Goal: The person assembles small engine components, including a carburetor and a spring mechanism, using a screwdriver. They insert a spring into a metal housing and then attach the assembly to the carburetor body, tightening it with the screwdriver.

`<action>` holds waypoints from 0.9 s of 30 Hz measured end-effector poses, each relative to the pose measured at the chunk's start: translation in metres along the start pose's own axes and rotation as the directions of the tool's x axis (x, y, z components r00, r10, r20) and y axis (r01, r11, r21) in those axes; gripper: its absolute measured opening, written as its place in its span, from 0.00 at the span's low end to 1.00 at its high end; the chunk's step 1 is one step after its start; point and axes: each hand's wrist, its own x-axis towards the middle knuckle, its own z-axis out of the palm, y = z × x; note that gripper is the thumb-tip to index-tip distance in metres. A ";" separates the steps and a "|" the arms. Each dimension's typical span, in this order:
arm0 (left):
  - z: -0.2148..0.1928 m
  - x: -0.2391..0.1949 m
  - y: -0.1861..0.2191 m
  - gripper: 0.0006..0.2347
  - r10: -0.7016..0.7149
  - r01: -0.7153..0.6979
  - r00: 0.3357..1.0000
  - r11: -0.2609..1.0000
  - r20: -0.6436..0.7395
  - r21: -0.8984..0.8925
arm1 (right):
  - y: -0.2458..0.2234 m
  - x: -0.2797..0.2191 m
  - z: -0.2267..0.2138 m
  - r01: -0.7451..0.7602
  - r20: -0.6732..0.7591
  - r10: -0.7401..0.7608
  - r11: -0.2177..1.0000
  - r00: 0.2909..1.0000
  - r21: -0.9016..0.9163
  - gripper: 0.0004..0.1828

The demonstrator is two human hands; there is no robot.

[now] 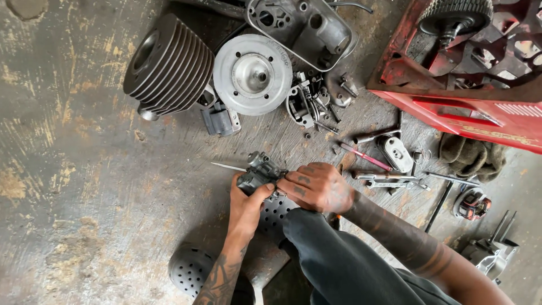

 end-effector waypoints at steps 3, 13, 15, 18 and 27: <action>-0.003 0.006 -0.005 0.24 0.016 -0.016 1.000 0.999 0.003 0.028 | -0.007 0.019 -0.013 -0.049 -0.013 0.049 0.999 0.999 0.014 0.13; -0.008 0.019 -0.010 0.24 0.103 -0.105 0.994 0.985 0.023 0.135 | -0.008 -0.004 -0.001 -0.102 0.018 0.101 0.993 0.995 0.051 0.10; -0.009 0.020 -0.011 0.25 0.102 -0.100 0.995 0.979 -0.004 0.179 | -0.009 -0.008 0.004 -0.130 0.011 0.130 0.991 0.992 0.029 0.12; -0.007 0.011 0.001 0.27 0.058 -0.050 0.998 0.971 -0.029 0.236 | -0.010 -0.002 -0.002 -0.166 0.030 0.164 0.985 0.986 0.050 0.12; -0.006 0.014 -0.007 0.24 0.063 -0.066 0.997 0.997 0.048 0.051 | -0.016 -0.006 0.007 -0.304 0.021 0.305 0.937 0.952 0.170 0.10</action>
